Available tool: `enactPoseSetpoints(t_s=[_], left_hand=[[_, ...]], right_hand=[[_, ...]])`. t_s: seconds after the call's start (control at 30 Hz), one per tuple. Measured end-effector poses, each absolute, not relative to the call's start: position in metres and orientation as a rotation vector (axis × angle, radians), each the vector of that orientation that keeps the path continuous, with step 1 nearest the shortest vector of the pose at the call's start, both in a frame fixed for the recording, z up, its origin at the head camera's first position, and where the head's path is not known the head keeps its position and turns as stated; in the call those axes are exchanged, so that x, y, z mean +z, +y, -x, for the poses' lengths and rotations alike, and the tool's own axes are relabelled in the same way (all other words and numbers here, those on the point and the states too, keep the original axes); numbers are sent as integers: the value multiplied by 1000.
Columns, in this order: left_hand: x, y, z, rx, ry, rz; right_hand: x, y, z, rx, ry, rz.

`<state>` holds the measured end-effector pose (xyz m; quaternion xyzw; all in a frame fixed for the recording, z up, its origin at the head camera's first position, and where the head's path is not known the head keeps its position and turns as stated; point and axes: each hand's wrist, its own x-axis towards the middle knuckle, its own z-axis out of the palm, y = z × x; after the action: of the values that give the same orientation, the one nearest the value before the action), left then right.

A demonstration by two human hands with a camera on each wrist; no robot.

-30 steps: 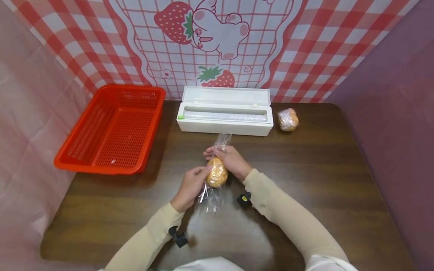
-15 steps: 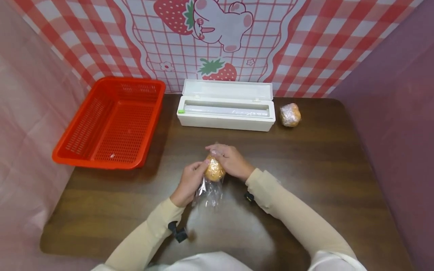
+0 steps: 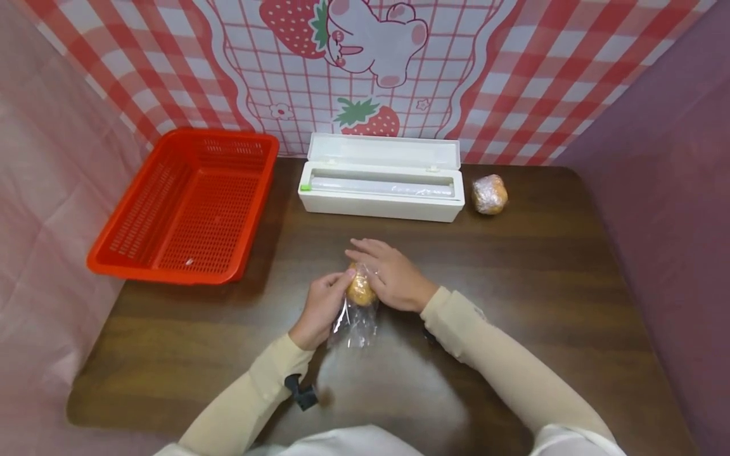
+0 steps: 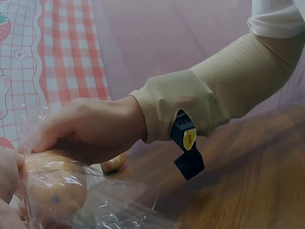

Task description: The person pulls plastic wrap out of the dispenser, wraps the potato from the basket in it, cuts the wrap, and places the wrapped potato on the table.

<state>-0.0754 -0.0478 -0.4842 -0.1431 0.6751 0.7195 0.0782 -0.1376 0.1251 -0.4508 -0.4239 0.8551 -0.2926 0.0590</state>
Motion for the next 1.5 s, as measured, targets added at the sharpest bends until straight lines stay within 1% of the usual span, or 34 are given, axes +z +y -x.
enactPoseSetpoints(t_s=[0.27,0.47,0.83,1.0,1.23,1.33,1.43,1.5], left_hand=[[-487,-46,74,2203,1978,478],[-484,-44,74,2224,1970,500],[-484,-41,75,2274,1895,560],[-485,-40,76,2275,1888,573],[-486,-41,79,2264,1889,614],[-480,-41,80,2266,1908,622],[-480,-42,81,2260,1957,622],[-481,-43,81,2274,1998,602]], right_hand=[[-445,130,135,-554,2650,1398],[-443,134,131,-464,2705,1399],[-453,136,120,-604,2715,1362],[-453,136,116,-573,2746,1324],[-456,136,111,-554,2775,1337],[-457,137,108,-582,2769,1331],[-458,139,106,-663,2757,1318],[-458,142,105,-830,2729,1250]])
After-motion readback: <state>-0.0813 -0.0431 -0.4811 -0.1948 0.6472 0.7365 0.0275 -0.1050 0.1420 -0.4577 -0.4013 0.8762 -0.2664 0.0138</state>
